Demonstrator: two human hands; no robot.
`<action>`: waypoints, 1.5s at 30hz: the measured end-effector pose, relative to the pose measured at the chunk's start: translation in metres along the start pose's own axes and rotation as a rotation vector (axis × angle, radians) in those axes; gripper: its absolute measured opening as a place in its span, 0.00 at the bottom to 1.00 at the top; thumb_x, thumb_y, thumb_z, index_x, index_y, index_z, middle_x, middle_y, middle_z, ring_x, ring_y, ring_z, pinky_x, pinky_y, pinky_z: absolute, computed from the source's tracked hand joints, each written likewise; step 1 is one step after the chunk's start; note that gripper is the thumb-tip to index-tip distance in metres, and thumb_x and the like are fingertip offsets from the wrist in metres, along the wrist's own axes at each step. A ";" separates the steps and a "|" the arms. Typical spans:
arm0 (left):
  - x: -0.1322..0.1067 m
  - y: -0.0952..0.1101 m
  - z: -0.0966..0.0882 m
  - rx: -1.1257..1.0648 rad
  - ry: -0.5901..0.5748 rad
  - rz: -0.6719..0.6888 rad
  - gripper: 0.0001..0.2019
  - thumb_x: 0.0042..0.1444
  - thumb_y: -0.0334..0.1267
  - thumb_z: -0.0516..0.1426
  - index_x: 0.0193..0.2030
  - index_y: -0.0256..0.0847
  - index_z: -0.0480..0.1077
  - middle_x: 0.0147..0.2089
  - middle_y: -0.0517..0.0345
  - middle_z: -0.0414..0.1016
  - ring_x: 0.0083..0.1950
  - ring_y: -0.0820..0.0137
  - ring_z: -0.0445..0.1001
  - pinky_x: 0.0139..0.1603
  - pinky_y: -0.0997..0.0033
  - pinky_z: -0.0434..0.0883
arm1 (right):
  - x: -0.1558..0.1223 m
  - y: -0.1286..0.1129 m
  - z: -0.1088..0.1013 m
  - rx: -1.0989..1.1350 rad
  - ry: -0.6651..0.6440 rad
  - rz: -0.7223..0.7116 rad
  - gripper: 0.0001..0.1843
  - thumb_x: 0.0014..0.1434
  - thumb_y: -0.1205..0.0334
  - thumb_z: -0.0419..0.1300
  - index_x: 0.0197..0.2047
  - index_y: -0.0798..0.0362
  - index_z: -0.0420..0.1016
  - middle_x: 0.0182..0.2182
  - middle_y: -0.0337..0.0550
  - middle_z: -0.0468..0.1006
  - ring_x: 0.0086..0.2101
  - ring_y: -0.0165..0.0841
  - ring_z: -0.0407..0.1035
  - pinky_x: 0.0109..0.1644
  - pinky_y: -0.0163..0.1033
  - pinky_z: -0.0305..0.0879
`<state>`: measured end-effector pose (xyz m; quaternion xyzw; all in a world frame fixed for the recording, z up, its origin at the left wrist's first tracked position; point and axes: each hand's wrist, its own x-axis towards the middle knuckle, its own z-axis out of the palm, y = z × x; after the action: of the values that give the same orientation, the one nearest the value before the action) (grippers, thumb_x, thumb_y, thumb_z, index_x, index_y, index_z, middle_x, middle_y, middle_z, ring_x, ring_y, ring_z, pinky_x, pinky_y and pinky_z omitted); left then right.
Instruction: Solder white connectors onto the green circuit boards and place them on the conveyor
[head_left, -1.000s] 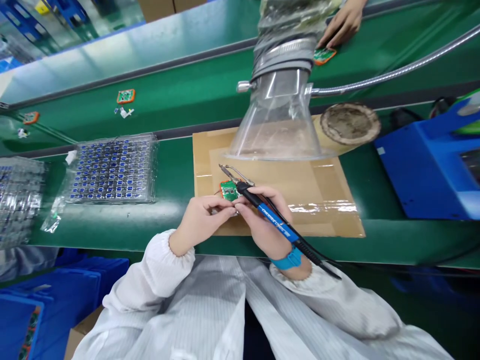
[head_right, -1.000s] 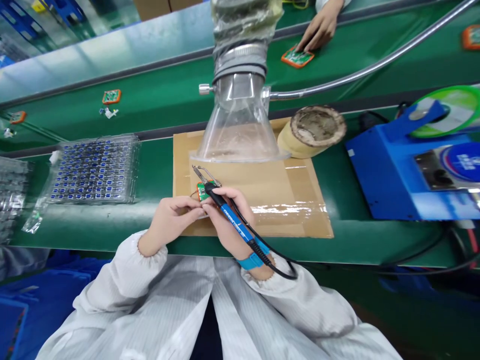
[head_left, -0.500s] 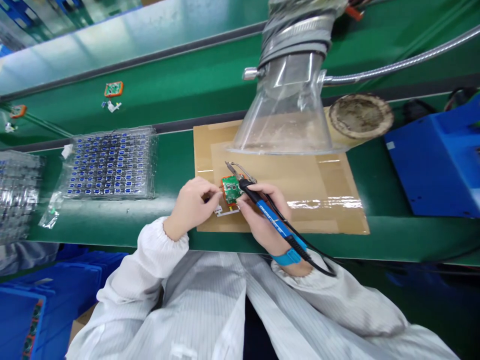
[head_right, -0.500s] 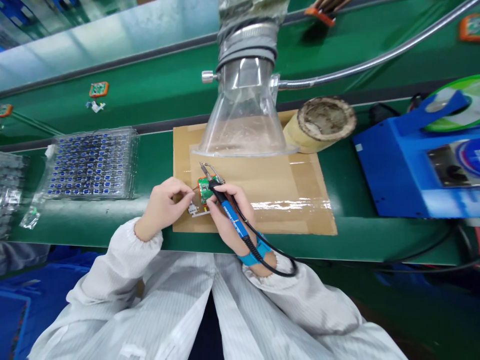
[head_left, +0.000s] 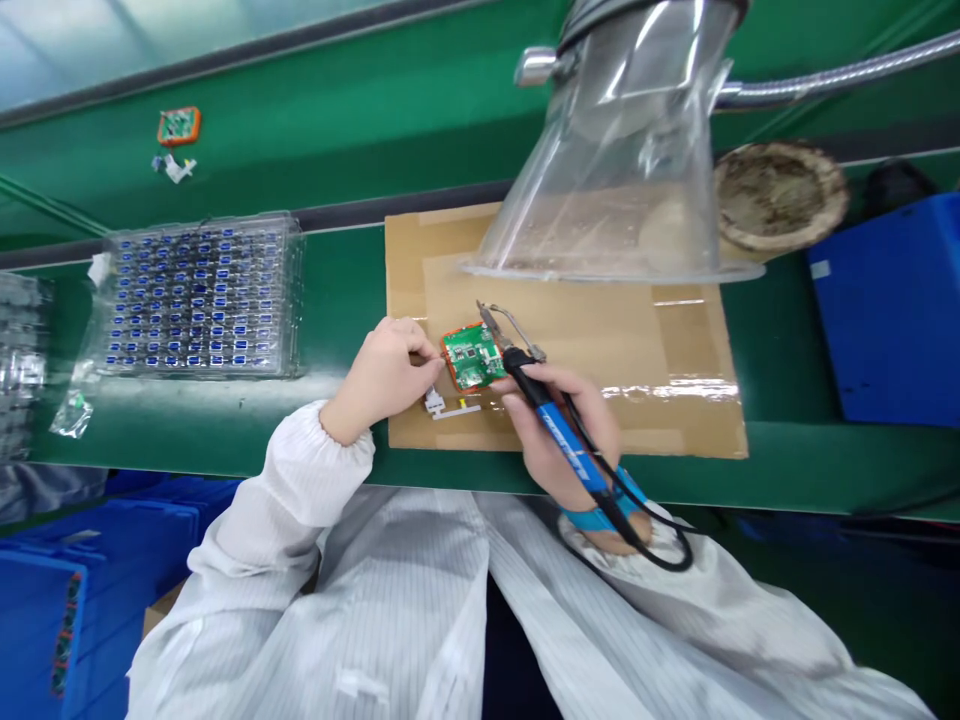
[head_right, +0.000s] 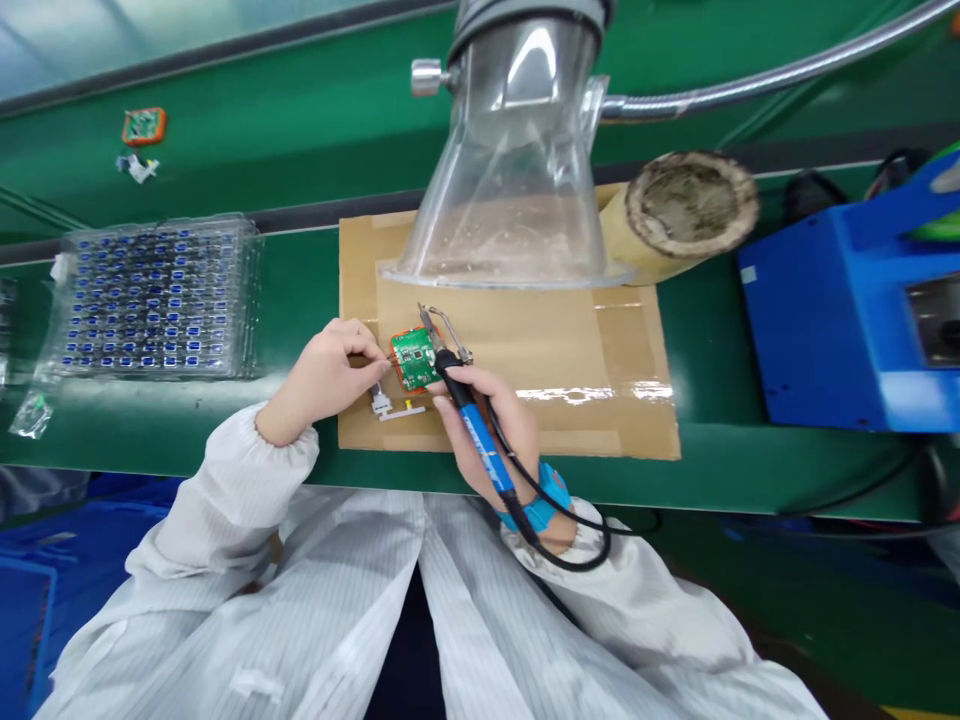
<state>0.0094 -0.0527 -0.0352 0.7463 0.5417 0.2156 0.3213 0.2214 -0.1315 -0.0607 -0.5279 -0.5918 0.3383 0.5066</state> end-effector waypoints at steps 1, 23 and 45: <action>0.002 -0.001 -0.001 -0.006 -0.009 -0.002 0.10 0.56 0.28 0.62 0.24 0.39 0.73 0.32 0.57 0.75 0.39 0.67 0.69 0.49 0.61 0.66 | -0.001 0.001 -0.003 -0.035 0.041 -0.006 0.15 0.66 0.56 0.66 0.54 0.46 0.75 0.43 0.45 0.85 0.43 0.40 0.82 0.52 0.49 0.79; 0.006 0.007 -0.006 0.046 -0.084 -0.055 0.09 0.54 0.28 0.61 0.24 0.39 0.73 0.33 0.56 0.75 0.41 0.65 0.69 0.47 0.60 0.67 | 0.000 -0.004 -0.014 -0.201 0.066 -0.089 0.05 0.64 0.55 0.65 0.44 0.42 0.78 0.37 0.43 0.85 0.35 0.43 0.81 0.38 0.50 0.79; 0.005 0.011 -0.004 0.075 -0.071 -0.093 0.08 0.52 0.27 0.60 0.23 0.39 0.71 0.32 0.56 0.75 0.40 0.65 0.68 0.45 0.60 0.65 | 0.001 -0.004 -0.013 -0.169 0.055 -0.174 0.05 0.61 0.62 0.66 0.42 0.48 0.77 0.34 0.42 0.82 0.33 0.38 0.79 0.37 0.44 0.78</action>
<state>0.0158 -0.0496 -0.0247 0.7389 0.5719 0.1534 0.3216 0.2329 -0.1332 -0.0533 -0.5244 -0.6475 0.2274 0.5040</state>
